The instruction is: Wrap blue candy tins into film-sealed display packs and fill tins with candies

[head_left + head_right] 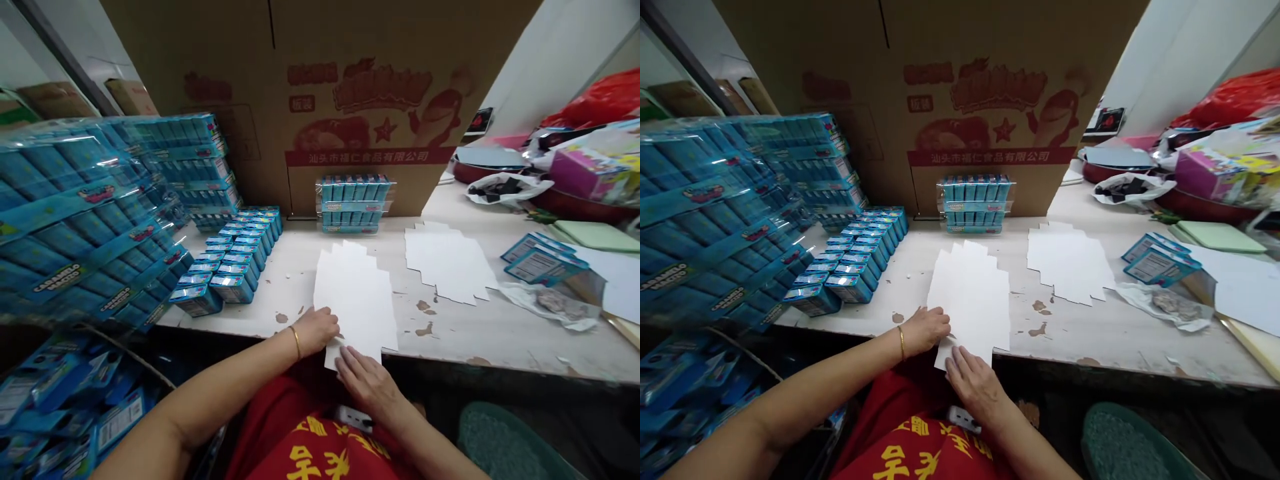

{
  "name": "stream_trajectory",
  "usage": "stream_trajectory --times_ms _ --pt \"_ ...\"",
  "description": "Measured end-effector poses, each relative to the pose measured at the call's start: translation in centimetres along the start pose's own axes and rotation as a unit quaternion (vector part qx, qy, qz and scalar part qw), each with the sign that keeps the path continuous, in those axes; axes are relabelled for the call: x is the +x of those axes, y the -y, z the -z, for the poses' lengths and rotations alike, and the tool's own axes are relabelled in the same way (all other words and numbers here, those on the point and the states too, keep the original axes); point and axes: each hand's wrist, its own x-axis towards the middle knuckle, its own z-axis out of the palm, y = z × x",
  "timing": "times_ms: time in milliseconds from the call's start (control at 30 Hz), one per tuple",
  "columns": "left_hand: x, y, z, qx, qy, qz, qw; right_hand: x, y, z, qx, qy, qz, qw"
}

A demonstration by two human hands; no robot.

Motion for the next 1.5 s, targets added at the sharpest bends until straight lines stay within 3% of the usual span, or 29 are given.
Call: stream_trajectory --times_ms 100,167,333,433,633,733,900,1033,1100,1233,1367,1500 --pt "0.3 0.8 -0.2 -0.026 -0.004 -0.009 1.0 -0.9 -3.0 2.0 0.063 0.098 -0.05 0.992" --pt "0.2 1.3 -0.4 -0.044 -0.016 -0.01 0.999 -1.7 -5.2 2.8 0.081 0.132 -0.094 0.983" --pt "0.5 1.6 -0.5 -0.073 -0.031 -0.027 0.997 -1.7 -8.6 2.8 0.141 0.096 -0.128 0.977" --pt "0.9 0.9 0.0 -0.057 -0.016 -0.019 0.998 0.6 -8.8 3.2 0.118 0.105 -0.147 0.976" --pt "2.2 -1.0 1.2 -0.011 0.009 0.045 0.999 5.7 -6.8 3.8 0.001 0.265 -0.036 0.964" --pt "2.6 -1.4 1.0 0.015 0.01 0.033 0.999 6.3 -6.1 3.1 -0.005 0.276 -0.018 0.961" --pt "2.6 -1.2 0.6 -0.002 0.004 0.021 1.0 6.5 -6.8 2.3 0.012 0.29 -0.045 0.956" --pt "2.9 -1.6 0.8 -0.005 0.013 0.058 0.998 6.6 -7.1 2.9 0.027 0.308 -0.038 0.95" --pt "3.1 -1.7 0.9 -0.02 0.006 0.081 0.996 5.8 -6.4 3.6 0.036 0.281 -0.033 0.958" --pt "3.2 -1.7 0.9 -0.041 0.016 0.109 0.993 3.0 -4.0 4.5 0.054 0.161 -0.073 0.983" --pt "3.2 -1.4 1.1 -0.042 0.028 0.098 0.994 1.5 -3.2 3.2 0.091 0.088 -0.113 0.986" --pt "3.9 -0.5 1.6 -0.09 0.034 0.075 0.993 2.5 -3.9 1.4 0.156 -0.02 -0.207 0.966"
